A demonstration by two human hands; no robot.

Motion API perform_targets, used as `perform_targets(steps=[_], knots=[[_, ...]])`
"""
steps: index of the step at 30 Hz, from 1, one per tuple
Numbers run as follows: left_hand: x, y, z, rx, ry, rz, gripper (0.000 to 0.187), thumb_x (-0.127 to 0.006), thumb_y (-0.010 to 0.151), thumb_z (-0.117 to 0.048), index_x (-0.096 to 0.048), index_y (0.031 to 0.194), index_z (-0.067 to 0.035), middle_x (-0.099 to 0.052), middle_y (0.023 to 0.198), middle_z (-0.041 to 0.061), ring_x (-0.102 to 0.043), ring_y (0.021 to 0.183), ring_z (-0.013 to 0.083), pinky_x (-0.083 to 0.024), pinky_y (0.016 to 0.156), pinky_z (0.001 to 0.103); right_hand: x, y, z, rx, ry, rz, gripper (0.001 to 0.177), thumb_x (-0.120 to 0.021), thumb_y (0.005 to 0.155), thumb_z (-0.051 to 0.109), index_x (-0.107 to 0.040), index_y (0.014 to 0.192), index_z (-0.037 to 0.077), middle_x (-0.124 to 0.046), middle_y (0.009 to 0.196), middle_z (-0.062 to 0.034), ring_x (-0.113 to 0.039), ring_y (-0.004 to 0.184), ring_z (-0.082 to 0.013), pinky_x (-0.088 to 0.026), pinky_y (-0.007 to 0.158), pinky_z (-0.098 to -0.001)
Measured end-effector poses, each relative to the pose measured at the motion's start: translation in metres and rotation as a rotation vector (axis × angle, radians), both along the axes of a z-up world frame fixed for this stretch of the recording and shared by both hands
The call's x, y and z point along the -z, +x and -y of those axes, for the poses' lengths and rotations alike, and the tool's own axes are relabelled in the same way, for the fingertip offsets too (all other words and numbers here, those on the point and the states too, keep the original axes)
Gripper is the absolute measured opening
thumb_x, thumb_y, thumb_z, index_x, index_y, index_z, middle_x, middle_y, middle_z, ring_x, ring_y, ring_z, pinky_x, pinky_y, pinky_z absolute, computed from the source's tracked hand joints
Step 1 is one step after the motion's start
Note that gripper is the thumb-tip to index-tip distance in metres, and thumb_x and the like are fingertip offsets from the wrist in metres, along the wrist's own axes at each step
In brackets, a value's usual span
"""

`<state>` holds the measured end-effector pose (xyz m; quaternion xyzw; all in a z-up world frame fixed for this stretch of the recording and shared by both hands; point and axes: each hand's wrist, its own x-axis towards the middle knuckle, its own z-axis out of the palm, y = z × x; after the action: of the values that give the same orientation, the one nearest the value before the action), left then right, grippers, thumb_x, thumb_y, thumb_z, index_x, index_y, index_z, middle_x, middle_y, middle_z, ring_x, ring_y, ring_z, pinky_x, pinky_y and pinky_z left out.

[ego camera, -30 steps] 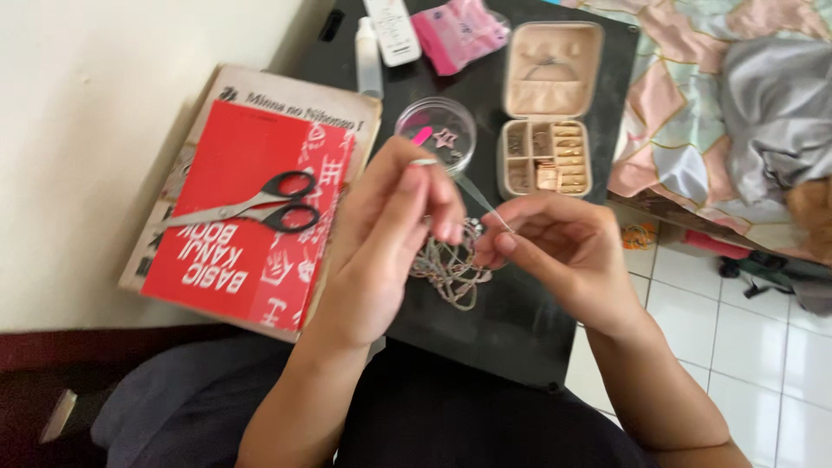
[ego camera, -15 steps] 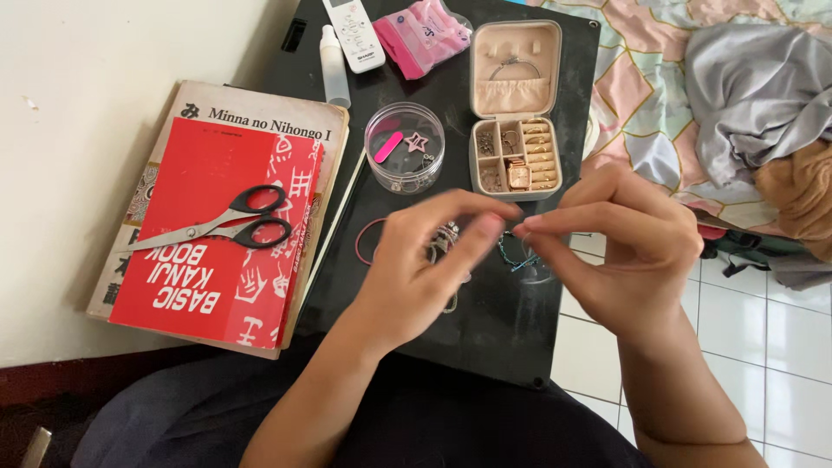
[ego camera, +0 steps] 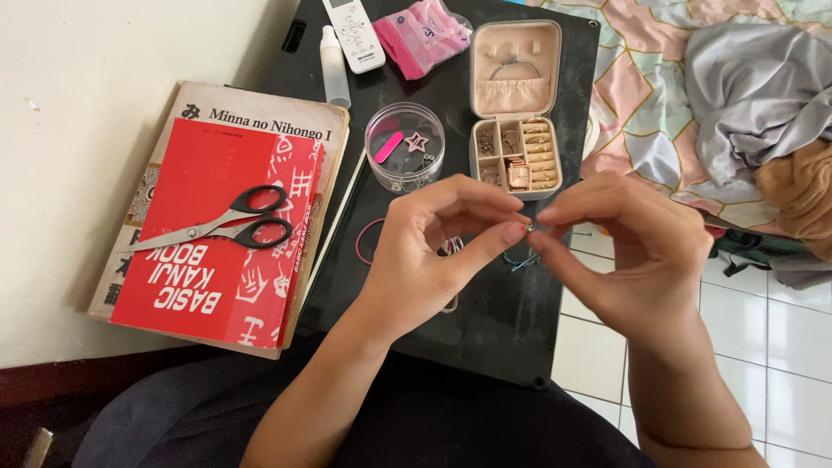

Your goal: The person removes a watch and a bracelet, then places them into a jewelry box. They also untangle several beaded bracelets and place them into a clear container. The items are then moved to a dresser.

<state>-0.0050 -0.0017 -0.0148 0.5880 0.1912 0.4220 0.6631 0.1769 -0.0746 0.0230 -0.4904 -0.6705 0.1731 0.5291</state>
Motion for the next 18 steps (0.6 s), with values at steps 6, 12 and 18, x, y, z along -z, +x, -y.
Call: perform_targets(steps=[6,12,18], knots=[[-0.004,0.0,0.0,-0.052,0.03,-0.036,0.021,-0.079,0.094,-0.006,-0.065,0.108,-0.001,-0.079,0.101,0.01,-0.077,0.098,0.0135,-0.061,0.092,0.027,-0.002,0.001,0.002,0.056,0.066,0.206,0.022,-0.081,0.082,-0.012,-0.07,0.1,-0.005,-0.072,0.099,-0.0123,-0.071,0.084,-0.0156,-0.056,0.072,-0.0225],[-0.015,-0.003,0.0,-0.081,0.123,-0.113,0.021,-0.077,0.094,-0.006,-0.064,0.109,-0.002,-0.079,0.098,0.009,-0.076,0.094,0.0109,-0.06,0.087,0.025,-0.009,-0.001,0.0,0.101,0.124,0.311,0.017,-0.082,0.082,-0.011,-0.071,0.095,-0.005,-0.071,0.09,-0.0113,-0.069,0.077,-0.0168,-0.053,0.068,-0.0246],[-0.022,-0.008,-0.001,-0.138,0.343,-0.174,0.023,-0.076,0.099,-0.004,-0.053,0.094,-0.003,-0.064,0.081,0.001,-0.076,0.091,0.0087,-0.061,0.092,0.025,-0.015,0.005,-0.003,0.051,0.101,0.303,0.017,-0.081,0.078,-0.011,-0.071,0.09,-0.004,-0.071,0.087,-0.0112,-0.068,0.076,-0.0174,-0.052,0.067,-0.0249]])
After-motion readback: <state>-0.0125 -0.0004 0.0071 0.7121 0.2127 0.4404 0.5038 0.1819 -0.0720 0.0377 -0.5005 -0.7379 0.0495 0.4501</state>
